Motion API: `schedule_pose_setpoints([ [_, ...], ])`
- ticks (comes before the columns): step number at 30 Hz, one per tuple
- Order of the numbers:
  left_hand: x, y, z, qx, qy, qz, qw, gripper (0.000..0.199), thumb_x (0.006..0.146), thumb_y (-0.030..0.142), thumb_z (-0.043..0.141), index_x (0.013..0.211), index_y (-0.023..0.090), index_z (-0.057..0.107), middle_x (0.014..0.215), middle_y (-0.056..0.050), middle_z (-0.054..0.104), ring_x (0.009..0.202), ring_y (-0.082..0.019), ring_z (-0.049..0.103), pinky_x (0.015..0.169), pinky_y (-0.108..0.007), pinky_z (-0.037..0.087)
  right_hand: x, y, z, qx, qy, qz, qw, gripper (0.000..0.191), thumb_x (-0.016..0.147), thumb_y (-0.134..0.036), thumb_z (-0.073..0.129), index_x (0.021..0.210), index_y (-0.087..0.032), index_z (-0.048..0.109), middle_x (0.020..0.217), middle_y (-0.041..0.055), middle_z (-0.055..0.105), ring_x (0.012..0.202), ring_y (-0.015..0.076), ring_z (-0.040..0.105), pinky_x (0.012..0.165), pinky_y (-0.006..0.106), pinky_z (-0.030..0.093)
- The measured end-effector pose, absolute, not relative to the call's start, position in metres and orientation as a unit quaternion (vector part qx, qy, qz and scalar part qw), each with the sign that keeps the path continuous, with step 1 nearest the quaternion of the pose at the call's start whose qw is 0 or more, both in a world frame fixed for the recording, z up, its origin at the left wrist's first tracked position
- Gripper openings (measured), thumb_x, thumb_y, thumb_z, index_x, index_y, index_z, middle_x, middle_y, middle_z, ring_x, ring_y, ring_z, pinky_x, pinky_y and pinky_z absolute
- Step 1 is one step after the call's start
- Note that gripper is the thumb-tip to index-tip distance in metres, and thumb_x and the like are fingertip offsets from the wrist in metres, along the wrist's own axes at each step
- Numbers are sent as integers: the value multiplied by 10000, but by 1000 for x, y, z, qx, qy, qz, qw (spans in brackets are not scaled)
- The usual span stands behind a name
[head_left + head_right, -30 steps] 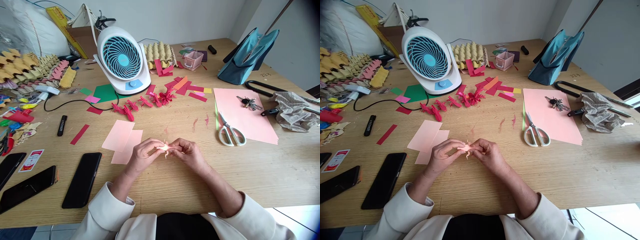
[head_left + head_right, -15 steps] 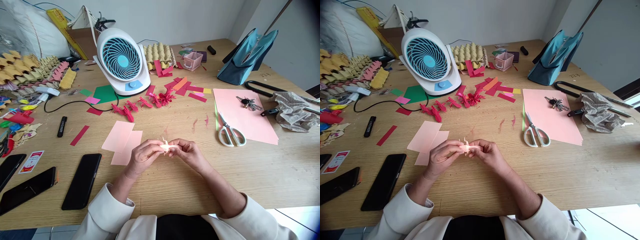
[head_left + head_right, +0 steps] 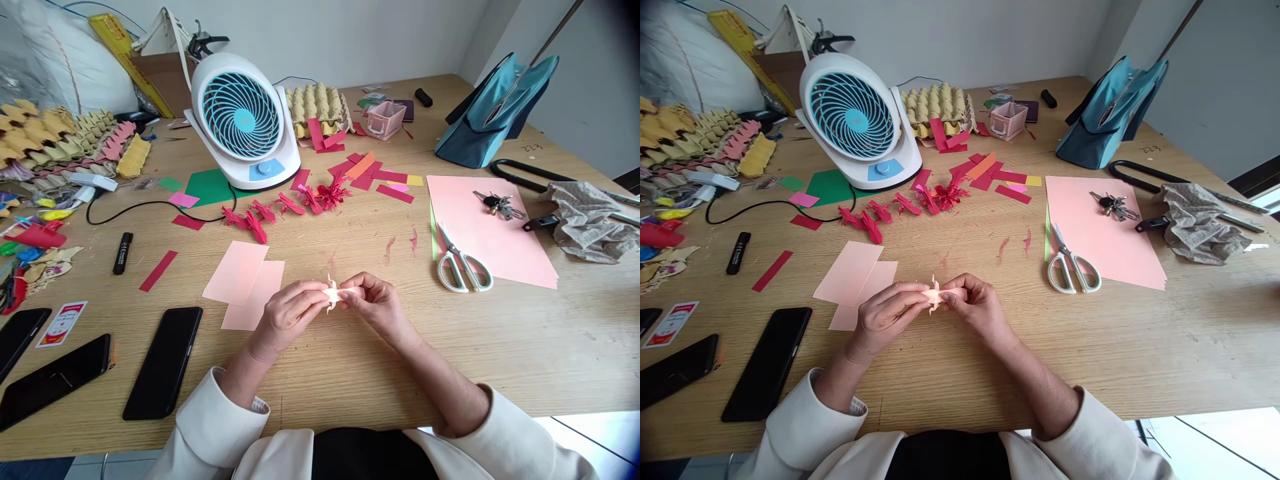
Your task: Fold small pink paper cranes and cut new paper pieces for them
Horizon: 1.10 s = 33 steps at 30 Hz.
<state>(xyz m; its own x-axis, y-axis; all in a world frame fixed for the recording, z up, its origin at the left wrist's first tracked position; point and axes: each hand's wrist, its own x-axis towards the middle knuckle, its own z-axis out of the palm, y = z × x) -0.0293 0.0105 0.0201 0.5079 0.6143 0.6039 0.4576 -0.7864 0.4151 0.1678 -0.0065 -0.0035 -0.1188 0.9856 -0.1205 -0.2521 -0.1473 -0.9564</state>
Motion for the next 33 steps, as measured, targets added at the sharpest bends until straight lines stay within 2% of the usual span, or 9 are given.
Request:
schedule_pose_setpoints([
  [9,-30,13,22,861,315,370,147,131,908,145,611,1008,211,665,988,-32,722,939,-140,696,832,-253,575,166,-7,-6,-439,-392,639,494,290,729,-420,800,821,-181,665,673,10,704,627,146,653,617,267,525],
  [17,-29,14,19,856,331,361,166,145,916,158,602,1036,210,665,988,-43,710,922,-145,687,801,-255,566,165,-6,-8,-443,-367,651,495,312,709,-427,813,821,-186,649,723,24,725,651,157,675,645,284,550],
  [23,-27,13,15,853,332,363,177,134,901,144,626,1008,212,668,972,-34,709,922,-140,686,820,-256,561,163,-9,-17,-425,-405,639,497,252,790,-399,755,843,-185,633,693,-2,698,657,136,665,661,261,531],
  [29,-26,12,18,849,348,363,159,205,914,163,611,1105,218,659,1025,-49,710,934,-147,689,801,-252,568,166,-8,-11,-405,-435,648,477,247,794,-391,751,903,-192,652,777,18,734,755,168,695,736,298,542],
  [33,-27,12,20,852,354,354,155,178,921,177,603,1084,213,665,1031,-56,699,944,-152,681,811,-259,563,166,-9,-6,-429,-460,625,463,251,780,-375,761,909,-188,654,817,33,742,805,195,702,765,322,540],
])
